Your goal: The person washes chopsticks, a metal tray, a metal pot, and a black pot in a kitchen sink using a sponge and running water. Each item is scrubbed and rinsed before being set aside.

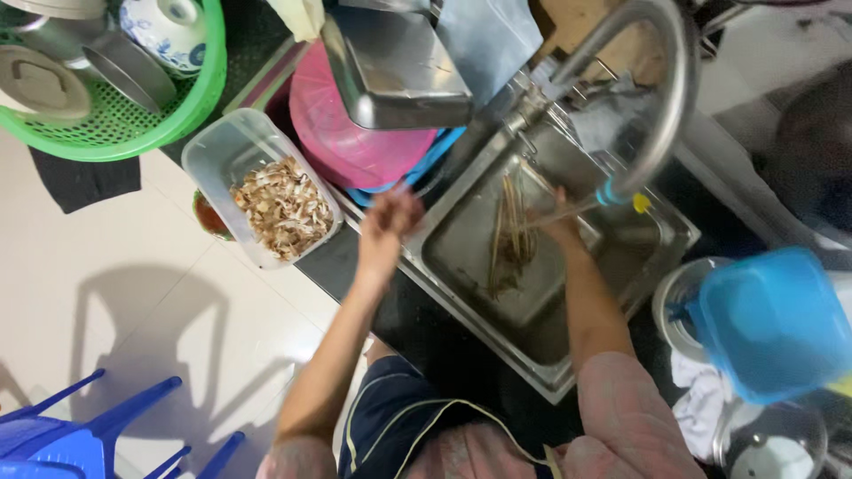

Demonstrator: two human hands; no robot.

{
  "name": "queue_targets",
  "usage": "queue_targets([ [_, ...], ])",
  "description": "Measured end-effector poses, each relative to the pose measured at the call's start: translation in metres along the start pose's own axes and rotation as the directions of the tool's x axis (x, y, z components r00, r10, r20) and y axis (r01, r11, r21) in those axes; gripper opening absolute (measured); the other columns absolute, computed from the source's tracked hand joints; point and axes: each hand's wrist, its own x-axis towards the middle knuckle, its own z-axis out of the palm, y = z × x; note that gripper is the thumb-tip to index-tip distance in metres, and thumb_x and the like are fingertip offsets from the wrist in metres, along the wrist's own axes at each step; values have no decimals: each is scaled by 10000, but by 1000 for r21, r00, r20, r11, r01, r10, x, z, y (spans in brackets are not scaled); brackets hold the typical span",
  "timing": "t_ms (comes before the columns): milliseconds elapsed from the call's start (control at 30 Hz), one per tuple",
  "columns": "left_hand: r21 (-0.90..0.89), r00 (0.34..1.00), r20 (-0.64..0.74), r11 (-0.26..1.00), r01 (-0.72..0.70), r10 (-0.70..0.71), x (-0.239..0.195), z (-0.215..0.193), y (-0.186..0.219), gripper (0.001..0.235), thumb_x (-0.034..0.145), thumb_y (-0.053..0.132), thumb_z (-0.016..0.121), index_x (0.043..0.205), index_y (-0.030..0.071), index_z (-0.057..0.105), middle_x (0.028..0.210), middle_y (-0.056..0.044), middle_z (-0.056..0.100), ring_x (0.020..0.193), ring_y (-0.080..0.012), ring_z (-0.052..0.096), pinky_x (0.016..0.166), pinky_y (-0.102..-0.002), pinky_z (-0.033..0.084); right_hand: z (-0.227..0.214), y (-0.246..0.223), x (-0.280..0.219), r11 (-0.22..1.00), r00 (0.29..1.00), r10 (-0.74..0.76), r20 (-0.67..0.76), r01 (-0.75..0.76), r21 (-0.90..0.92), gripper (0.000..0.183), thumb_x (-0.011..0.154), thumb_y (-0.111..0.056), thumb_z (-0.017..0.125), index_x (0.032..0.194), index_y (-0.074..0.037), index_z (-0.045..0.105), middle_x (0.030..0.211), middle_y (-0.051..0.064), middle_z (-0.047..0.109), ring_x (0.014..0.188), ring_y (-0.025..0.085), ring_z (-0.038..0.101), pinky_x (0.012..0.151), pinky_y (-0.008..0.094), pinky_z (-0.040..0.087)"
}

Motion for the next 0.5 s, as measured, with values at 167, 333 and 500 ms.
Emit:
queue_targets([
  [167,31,959,69,961,274,-275,-70,8,-33,275,1012,91,558,1260,26,656,1051,-47,721,947,-110,685,794,-277,584,44,-16,7,998,1000,-14,-19,13,-61,270,888,-169,699,1081,21,701,1044,192,703,939,309,672,810,452,553],
  [333,-53,944,58,943,328,-325,-94,3,-58,249,1020,89,572,1237,8,664,1027,-63,731,894,-124,674,795,-267,560,121,-37,-35,995,1000,13,-13,-14,-102,244,882,-161,691,1055,11,705,1016,181,699,908,297,672,783,457,553],
  [500,-53,947,107,950,308,-302,-88,-2,-87,240,1026,86,569,1227,3,670,1018,-63,726,866,-129,658,770,-271,554,120,-32,-57,994,997,72,-36,-75,-80,219,875,-152,683,1030,1,710,987,170,694,877,286,671,756,462,552],
])
